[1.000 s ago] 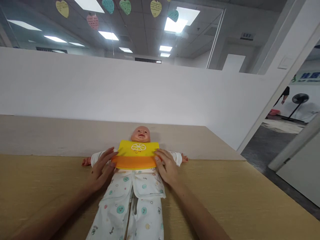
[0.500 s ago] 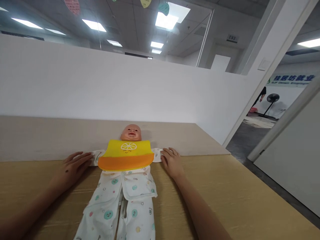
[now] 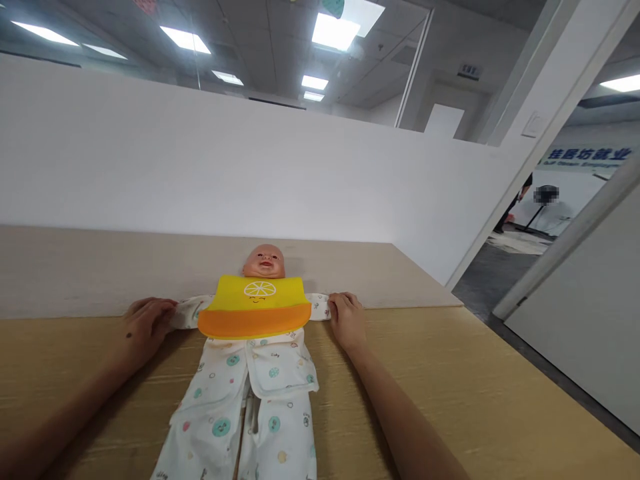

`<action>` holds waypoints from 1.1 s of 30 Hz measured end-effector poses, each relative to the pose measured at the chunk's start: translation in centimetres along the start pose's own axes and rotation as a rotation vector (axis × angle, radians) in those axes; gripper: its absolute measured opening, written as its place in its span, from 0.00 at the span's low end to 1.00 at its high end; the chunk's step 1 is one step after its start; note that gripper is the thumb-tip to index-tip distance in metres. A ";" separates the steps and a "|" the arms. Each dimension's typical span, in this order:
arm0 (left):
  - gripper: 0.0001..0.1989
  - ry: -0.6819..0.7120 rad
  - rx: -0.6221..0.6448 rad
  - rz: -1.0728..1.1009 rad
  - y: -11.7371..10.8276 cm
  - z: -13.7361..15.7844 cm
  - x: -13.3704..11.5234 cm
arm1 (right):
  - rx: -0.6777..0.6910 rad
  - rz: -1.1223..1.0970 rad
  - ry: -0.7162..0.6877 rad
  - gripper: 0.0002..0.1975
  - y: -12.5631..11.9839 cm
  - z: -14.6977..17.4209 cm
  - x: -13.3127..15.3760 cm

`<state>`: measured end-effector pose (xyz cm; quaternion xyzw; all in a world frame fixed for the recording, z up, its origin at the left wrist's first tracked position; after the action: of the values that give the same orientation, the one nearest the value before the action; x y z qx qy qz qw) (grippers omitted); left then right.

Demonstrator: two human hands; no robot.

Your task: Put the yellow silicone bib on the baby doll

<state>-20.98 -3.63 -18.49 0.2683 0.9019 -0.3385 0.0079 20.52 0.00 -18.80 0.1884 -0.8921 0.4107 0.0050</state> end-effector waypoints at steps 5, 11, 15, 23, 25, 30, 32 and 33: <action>0.13 0.075 0.009 -0.022 0.3 0.1 -0.1 | -0.044 -0.035 -0.004 0.09 0.1 0.0 -0.2; 0.11 0.046 0.008 0.053 0.8 0.0 0.5 | -0.055 -0.071 -0.007 0.09 0.1 0.0 -0.2; 0.10 -0.038 0.010 0.117 0.7 -0.3 0.5 | -0.059 -0.083 0.014 0.10 -0.1 0.0 -0.4; 0.12 -0.125 0.047 0.097 0.8 -0.1 1.0 | -0.007 0.010 -0.036 0.12 0.0 0.1 0.0; 0.12 -0.117 0.043 0.073 0.9 0.0 1.1 | -0.009 0.020 -0.042 0.12 0.0 0.1 0.1; 0.12 -0.104 0.074 0.061 1.3 0.2 1.4 | -0.008 0.021 -0.021 0.11 0.2 0.1 0.1; 0.11 -0.101 0.076 0.080 1.3 0.2 1.4 | -0.010 0.010 -0.005 0.11 0.3 0.1 -0.1; 0.11 -0.105 0.071 0.090 1.3 0.2 1.4 | -0.011 -0.001 0.002 0.10 0.4 0.1 -0.1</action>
<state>-21.57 -2.26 -19.65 0.2905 0.8746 -0.3833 0.0606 20.55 0.19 -19.16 0.1883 -0.8943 0.4059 0.0071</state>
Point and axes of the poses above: each hand's wrist, its own z-axis away from the middle knuckle, its own y-axis out of the palm, x = y × z, the point moved 4 cm from there along -z, towards the middle knuckle, and after that the axes turned 7 degrees about z, right-handed, at the moved point
